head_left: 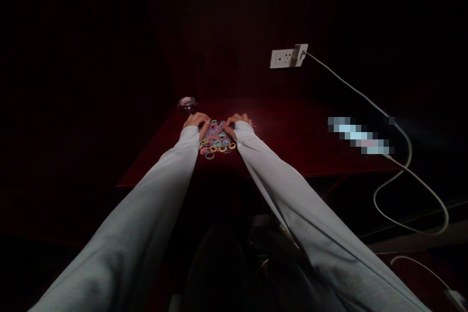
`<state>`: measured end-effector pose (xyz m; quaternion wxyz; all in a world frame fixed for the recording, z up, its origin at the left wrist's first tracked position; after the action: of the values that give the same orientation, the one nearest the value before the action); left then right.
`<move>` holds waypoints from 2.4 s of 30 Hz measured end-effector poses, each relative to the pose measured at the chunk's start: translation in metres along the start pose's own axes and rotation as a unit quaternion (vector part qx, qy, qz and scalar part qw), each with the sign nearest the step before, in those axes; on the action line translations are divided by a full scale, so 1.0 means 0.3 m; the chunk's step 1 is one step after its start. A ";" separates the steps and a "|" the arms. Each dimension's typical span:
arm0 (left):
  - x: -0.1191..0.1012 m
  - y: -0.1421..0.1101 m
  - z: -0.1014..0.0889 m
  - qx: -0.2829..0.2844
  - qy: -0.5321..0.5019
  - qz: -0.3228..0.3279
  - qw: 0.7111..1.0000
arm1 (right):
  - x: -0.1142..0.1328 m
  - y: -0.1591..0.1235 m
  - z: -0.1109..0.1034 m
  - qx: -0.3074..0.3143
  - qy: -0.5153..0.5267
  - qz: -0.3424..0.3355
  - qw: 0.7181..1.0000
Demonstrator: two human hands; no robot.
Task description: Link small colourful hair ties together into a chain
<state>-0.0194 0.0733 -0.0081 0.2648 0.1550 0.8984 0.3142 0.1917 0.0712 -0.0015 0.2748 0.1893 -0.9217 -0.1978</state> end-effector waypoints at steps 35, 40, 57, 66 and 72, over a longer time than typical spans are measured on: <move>-0.069 -0.030 0.000 0.003 -0.047 0.007 0.999 | -0.200 0.007 -0.182 -0.061 0.030 -0.017 0.998; -0.069 -0.025 -0.002 0.006 -0.043 0.007 0.999 | -0.290 -0.008 -0.238 -0.068 -0.028 0.027 0.997; -0.102 -0.042 -0.048 0.033 -0.026 0.022 0.999 | -0.313 0.003 -0.198 -0.031 -0.002 0.003 1.000; -0.100 -0.039 -0.046 0.039 -0.031 0.021 0.999 | -0.319 0.007 -0.193 -0.043 0.013 0.015 0.999; -0.097 -0.039 -0.048 0.046 -0.027 0.030 0.998 | -0.321 0.005 -0.190 -0.040 0.012 0.012 0.999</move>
<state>-0.0053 0.0444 0.0049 0.2716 0.2025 0.8995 0.2757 0.2992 0.1018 0.0016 0.2951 0.1697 -0.9120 -0.2287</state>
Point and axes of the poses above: each hand's wrist, its own y-axis towards the middle knuckle, its own z-axis out of the palm, x = y × z, the point moved 3 cm from there along y, towards the middle knuckle, and after that the axes turned 6 degrees about -z, right-handed, at the moved point
